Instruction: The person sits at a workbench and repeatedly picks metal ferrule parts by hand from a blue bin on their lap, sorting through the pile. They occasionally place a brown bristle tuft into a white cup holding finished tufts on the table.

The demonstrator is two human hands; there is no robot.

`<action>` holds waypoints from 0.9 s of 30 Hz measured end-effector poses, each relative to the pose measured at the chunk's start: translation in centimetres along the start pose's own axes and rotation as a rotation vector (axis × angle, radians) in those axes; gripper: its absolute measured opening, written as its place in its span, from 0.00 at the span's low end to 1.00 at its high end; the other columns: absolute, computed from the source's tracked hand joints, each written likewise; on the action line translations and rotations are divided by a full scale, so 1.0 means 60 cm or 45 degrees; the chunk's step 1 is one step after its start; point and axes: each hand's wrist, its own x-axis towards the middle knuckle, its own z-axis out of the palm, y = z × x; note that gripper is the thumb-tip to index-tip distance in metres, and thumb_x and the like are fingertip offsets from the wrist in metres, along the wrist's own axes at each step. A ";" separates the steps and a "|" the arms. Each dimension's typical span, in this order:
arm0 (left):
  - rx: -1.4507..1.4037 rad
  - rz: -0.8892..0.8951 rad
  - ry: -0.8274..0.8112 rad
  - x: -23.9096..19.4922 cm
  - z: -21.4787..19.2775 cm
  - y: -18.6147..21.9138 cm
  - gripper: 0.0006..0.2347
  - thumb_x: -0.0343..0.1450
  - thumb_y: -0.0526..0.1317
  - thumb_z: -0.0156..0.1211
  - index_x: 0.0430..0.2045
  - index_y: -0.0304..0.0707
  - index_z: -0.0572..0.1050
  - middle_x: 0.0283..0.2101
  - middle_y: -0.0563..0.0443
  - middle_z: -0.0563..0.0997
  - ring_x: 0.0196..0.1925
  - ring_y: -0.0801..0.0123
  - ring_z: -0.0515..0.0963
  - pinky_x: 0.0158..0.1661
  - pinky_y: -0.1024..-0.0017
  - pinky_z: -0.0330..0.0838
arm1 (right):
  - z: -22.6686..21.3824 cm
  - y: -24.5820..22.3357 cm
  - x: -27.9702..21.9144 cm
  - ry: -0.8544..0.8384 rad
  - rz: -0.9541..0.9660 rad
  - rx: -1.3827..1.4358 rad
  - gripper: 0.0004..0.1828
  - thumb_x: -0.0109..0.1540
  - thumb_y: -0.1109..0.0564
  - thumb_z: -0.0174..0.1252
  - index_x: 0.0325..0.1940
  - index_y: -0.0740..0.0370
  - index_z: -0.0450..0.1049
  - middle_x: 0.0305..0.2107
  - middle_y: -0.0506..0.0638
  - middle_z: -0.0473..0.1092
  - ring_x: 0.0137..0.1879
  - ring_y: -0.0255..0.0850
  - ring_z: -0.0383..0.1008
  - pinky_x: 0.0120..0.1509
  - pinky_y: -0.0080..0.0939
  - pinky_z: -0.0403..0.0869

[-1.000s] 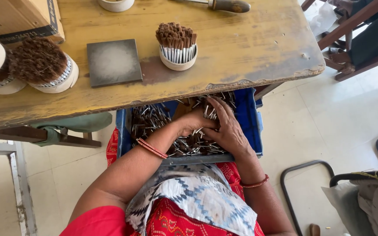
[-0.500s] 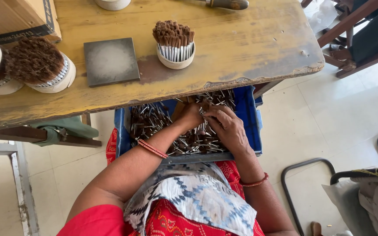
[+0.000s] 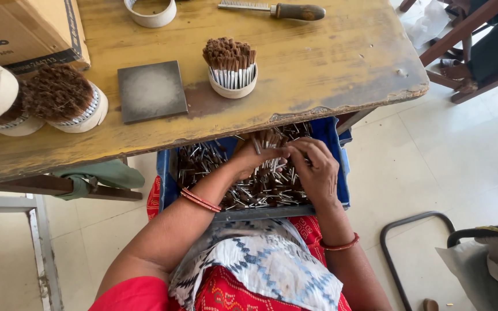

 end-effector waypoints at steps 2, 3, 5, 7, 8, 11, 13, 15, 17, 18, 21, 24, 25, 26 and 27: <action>0.902 0.134 -0.003 -0.024 0.032 0.054 0.13 0.64 0.41 0.78 0.36 0.38 0.82 0.36 0.51 0.87 0.38 0.67 0.85 0.42 0.67 0.78 | -0.002 0.003 0.007 0.067 0.084 -0.008 0.12 0.66 0.63 0.63 0.54 0.66 0.79 0.49 0.55 0.76 0.53 0.47 0.80 0.55 0.40 0.77; 0.902 0.131 -0.011 -0.013 0.024 0.032 0.13 0.64 0.41 0.78 0.36 0.38 0.82 0.36 0.51 0.87 0.38 0.67 0.85 0.42 0.67 0.78 | -0.002 -0.005 0.013 0.070 0.091 -0.012 0.12 0.66 0.63 0.63 0.54 0.66 0.79 0.49 0.55 0.76 0.53 0.47 0.80 0.55 0.40 0.77; 1.024 0.261 -0.063 0.011 0.015 -0.016 0.15 0.62 0.38 0.75 0.38 0.34 0.77 0.33 0.51 0.85 0.36 0.70 0.83 0.40 0.69 0.78 | -0.007 -0.020 0.022 0.005 -0.021 -0.016 0.16 0.65 0.64 0.61 0.58 0.68 0.77 0.51 0.59 0.75 0.55 0.52 0.77 0.57 0.43 0.75; 1.060 0.249 -0.042 0.015 0.016 -0.020 0.14 0.62 0.35 0.73 0.39 0.35 0.79 0.33 0.51 0.85 0.36 0.71 0.84 0.39 0.68 0.78 | -0.001 -0.004 0.012 -0.031 0.001 0.007 0.15 0.65 0.65 0.61 0.56 0.66 0.77 0.49 0.57 0.76 0.53 0.51 0.79 0.55 0.42 0.76; 1.103 0.237 -0.006 0.015 0.014 -0.020 0.12 0.63 0.33 0.71 0.39 0.35 0.80 0.34 0.51 0.85 0.35 0.71 0.84 0.38 0.68 0.77 | 0.005 0.002 0.008 -0.071 0.012 0.041 0.13 0.65 0.65 0.61 0.54 0.65 0.78 0.48 0.56 0.77 0.52 0.49 0.80 0.53 0.41 0.77; 0.445 -0.055 -0.077 0.001 0.026 -0.005 0.10 0.66 0.32 0.70 0.39 0.35 0.79 0.36 0.50 0.86 0.38 0.72 0.85 0.40 0.70 0.81 | 0.007 0.012 -0.001 -0.049 0.126 0.070 0.10 0.64 0.66 0.62 0.49 0.61 0.80 0.44 0.53 0.78 0.48 0.44 0.82 0.50 0.38 0.80; 0.281 -0.116 -0.030 0.002 0.024 -0.003 0.10 0.66 0.30 0.70 0.38 0.32 0.76 0.37 0.47 0.85 0.39 0.67 0.86 0.39 0.68 0.83 | 0.008 0.012 -0.001 -0.027 0.122 0.054 0.10 0.64 0.66 0.62 0.49 0.61 0.81 0.44 0.53 0.78 0.48 0.43 0.82 0.49 0.38 0.80; 0.113 -0.177 0.017 -0.003 0.025 0.006 0.11 0.66 0.29 0.69 0.37 0.30 0.74 0.38 0.44 0.83 0.40 0.62 0.88 0.38 0.65 0.84 | 0.005 0.006 -0.003 -0.010 0.120 0.039 0.10 0.64 0.66 0.63 0.48 0.61 0.81 0.44 0.53 0.78 0.47 0.43 0.82 0.48 0.38 0.80; -0.198 -0.256 -0.022 -0.012 0.030 0.022 0.15 0.63 0.30 0.69 0.37 0.35 0.68 0.38 0.41 0.83 0.40 0.55 0.87 0.37 0.62 0.86 | 0.000 -0.004 -0.004 0.068 0.097 -0.006 0.09 0.64 0.67 0.63 0.48 0.62 0.81 0.44 0.53 0.78 0.48 0.43 0.82 0.48 0.38 0.80; -0.196 -0.243 -0.019 -0.007 0.025 0.020 0.15 0.63 0.30 0.69 0.37 0.35 0.68 0.38 0.41 0.83 0.40 0.55 0.87 0.37 0.62 0.86 | -0.002 0.000 -0.004 0.069 0.084 -0.004 0.09 0.64 0.67 0.63 0.48 0.62 0.81 0.44 0.53 0.78 0.48 0.43 0.82 0.48 0.38 0.80; -0.414 -0.303 -0.090 -0.004 0.015 0.030 0.18 0.65 0.35 0.71 0.48 0.33 0.75 0.42 0.46 0.83 0.42 0.62 0.86 0.42 0.66 0.85 | 0.000 -0.001 0.000 0.209 0.049 -0.077 0.09 0.64 0.67 0.64 0.48 0.62 0.81 0.44 0.52 0.78 0.48 0.42 0.82 0.49 0.39 0.80; -0.505 -0.421 0.001 -0.006 0.015 0.028 0.22 0.68 0.46 0.67 0.52 0.30 0.75 0.45 0.48 0.85 0.44 0.69 0.86 0.41 0.68 0.84 | 0.004 -0.013 -0.002 0.111 -0.077 -0.119 0.10 0.63 0.67 0.64 0.49 0.63 0.81 0.46 0.54 0.78 0.52 0.46 0.81 0.54 0.41 0.79; -0.450 -0.337 -0.016 0.004 0.006 0.008 0.21 0.67 0.45 0.71 0.51 0.33 0.75 0.44 0.48 0.84 0.43 0.67 0.85 0.41 0.67 0.83 | 0.004 -0.013 -0.003 0.046 -0.120 -0.081 0.11 0.62 0.66 0.64 0.49 0.63 0.80 0.46 0.54 0.78 0.53 0.47 0.80 0.56 0.42 0.78; -0.400 -0.248 -0.027 0.014 -0.003 -0.012 0.21 0.66 0.44 0.75 0.49 0.36 0.76 0.43 0.49 0.84 0.43 0.65 0.84 0.41 0.66 0.82 | 0.005 -0.012 -0.003 -0.026 -0.167 -0.041 0.12 0.62 0.65 0.64 0.50 0.63 0.80 0.47 0.54 0.77 0.54 0.48 0.80 0.58 0.42 0.78; -0.406 -0.243 -0.026 0.018 -0.001 -0.014 0.21 0.66 0.44 0.75 0.49 0.36 0.76 0.43 0.49 0.84 0.43 0.65 0.84 0.41 0.66 0.82 | 0.002 -0.013 0.002 -0.030 -0.173 -0.043 0.12 0.62 0.65 0.64 0.50 0.63 0.80 0.47 0.54 0.77 0.54 0.48 0.80 0.58 0.42 0.78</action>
